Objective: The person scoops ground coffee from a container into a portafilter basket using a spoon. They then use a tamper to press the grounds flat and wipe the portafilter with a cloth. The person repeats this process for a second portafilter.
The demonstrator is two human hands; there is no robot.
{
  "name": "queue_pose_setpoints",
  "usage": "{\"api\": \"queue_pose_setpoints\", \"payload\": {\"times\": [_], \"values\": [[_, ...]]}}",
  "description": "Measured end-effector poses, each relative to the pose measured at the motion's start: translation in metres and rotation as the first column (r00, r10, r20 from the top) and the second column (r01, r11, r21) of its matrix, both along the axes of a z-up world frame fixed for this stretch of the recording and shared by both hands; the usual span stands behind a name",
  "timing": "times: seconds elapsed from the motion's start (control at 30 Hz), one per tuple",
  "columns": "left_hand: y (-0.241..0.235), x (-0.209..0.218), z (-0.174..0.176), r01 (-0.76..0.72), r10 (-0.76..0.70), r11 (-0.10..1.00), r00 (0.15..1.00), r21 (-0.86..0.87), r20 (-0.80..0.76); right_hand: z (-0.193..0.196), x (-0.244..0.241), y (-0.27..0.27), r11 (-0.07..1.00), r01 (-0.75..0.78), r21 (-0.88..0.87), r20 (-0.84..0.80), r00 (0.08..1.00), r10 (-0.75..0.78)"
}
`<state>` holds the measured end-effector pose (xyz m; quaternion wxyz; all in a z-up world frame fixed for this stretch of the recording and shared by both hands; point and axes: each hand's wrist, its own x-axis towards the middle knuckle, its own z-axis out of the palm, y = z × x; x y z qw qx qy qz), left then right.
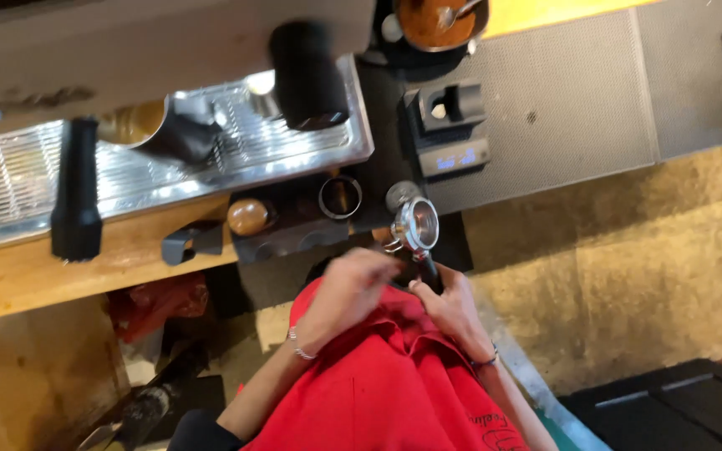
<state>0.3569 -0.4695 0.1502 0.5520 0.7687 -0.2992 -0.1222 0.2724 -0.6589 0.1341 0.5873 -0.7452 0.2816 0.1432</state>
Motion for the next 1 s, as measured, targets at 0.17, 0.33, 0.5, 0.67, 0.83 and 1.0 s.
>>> {"api": "queue_pose_setpoints", "payload": {"times": [0.17, 0.33, 0.5, 0.67, 0.83, 1.0], "values": [[0.006, 0.056, -0.024, -0.347, 0.131, 0.641, 0.928, 0.684, 0.348, -0.009, 0.003, -0.075, 0.733, -0.273, -0.623, -0.233, 0.959, 0.159], [-0.004, 0.076, -0.055, -0.31, 0.152, 0.528, 0.95, 0.791, 0.272, 0.015, 0.026, -0.129, 0.576, -0.428, -0.697, -0.267, 0.9, 0.345], [-0.023, 0.055, 0.03, -0.242, 0.338, 0.661, 0.941, 0.71, 0.007, 0.033, 0.055, -0.146, 0.509, -0.493, -0.706, -0.291, 0.856, 0.427], [-0.081, 0.037, 0.067, -0.324, 0.3, 0.872, 0.946, 0.367, 0.124, 0.039, 0.082, -0.159, 0.481, -0.531, -0.698, -0.235, 0.804, 0.546], [-0.129, 0.064, 0.058, -0.438, 0.286, 0.813, 0.874, 0.384, 0.393, 0.052, 0.123, -0.179, 0.365, -0.581, -0.728, -0.295, 0.745, 0.599], [-0.164, 0.088, 0.045, -0.521, 0.254, 0.738, 0.803, 0.429, 0.539, 0.057, 0.158, -0.205, 0.333, -0.576, -0.746, -0.309, 0.743, 0.593]]}}
